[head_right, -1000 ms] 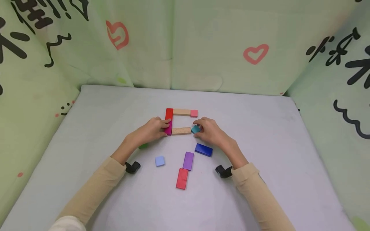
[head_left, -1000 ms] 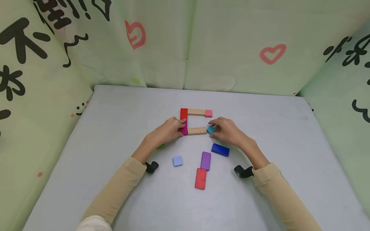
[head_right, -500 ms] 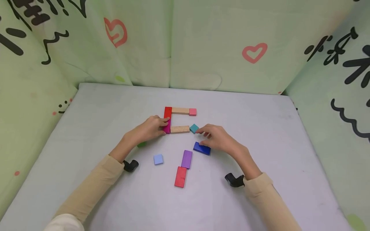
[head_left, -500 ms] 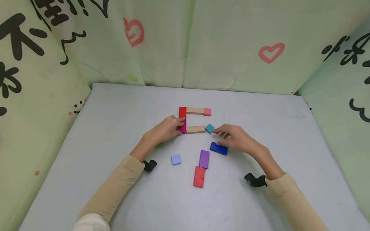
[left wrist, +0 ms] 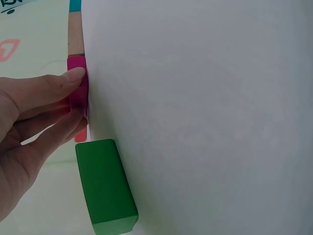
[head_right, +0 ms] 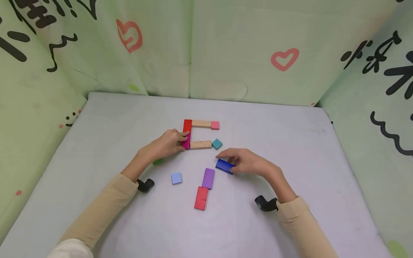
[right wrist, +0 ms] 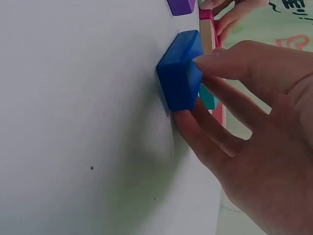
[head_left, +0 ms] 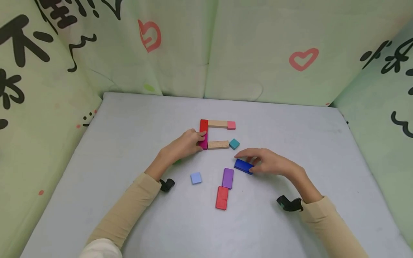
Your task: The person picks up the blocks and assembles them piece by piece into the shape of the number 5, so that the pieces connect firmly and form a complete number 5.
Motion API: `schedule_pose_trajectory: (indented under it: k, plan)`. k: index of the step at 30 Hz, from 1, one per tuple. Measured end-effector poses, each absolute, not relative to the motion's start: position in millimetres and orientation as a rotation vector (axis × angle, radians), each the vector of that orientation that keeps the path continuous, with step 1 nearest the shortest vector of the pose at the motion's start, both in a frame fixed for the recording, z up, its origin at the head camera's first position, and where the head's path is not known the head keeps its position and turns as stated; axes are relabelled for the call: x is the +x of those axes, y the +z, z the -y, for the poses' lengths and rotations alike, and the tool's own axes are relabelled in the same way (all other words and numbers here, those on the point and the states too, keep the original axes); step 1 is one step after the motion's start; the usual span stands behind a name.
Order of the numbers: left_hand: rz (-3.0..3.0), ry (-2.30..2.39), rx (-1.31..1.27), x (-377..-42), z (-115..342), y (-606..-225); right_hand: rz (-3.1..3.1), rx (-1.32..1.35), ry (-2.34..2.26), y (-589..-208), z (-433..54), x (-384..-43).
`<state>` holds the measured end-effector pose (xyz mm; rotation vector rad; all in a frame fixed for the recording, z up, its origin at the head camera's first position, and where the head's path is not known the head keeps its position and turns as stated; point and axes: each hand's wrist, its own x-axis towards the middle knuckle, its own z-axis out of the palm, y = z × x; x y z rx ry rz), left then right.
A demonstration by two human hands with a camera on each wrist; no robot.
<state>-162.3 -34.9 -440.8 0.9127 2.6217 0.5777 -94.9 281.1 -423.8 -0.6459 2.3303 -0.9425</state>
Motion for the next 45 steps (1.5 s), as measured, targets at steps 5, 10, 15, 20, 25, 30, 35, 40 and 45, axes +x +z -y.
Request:
schedule_pose_trajectory:
  k: [5,10,15,20,25,30,35,40,45]
  plan:
    - [-2.62,0.582,0.926,-162.8,34.9,-441.1,-2.268,-0.643,-0.972,-426.0,-282.1,-89.9]
    - [-2.617,0.602,0.894,-161.9,35.4,-440.8,-2.272,-0.619,-1.058,-430.6,-282.6,-83.4]
    - [-2.62,0.607,0.88,-160.4,35.6,-440.6,-2.354,-0.636,-1.12,-439.7,-281.1,-75.8]
    - [-2.616,0.619,0.853,-159.1,35.7,-439.7,-2.44,-0.701,-1.137,-445.3,-277.5,-69.6]
    - [-2.625,0.615,0.868,-158.8,36.0,-439.1,-2.5,-0.725,-1.092,-445.9,-273.0,-67.0]
    - [-2.62,0.61,0.863,-158.1,35.5,-439.0,-2.544,-0.711,-1.066,-446.1,-270.4,-68.4]
    - [-2.625,0.604,0.879,-158.3,35.3,-439.4,-2.589,-0.651,-1.063,-445.8,-268.5,-73.1]
    - [-2.622,0.616,0.896,-159.6,35.4,-439.8,-2.604,-0.612,-1.081,-446.1,-267.5,-79.2]
    - [-2.623,0.624,0.885,-159.7,35.4,-441.1,-2.613,-0.61,-1.074,-445.8,-265.8,-83.7]
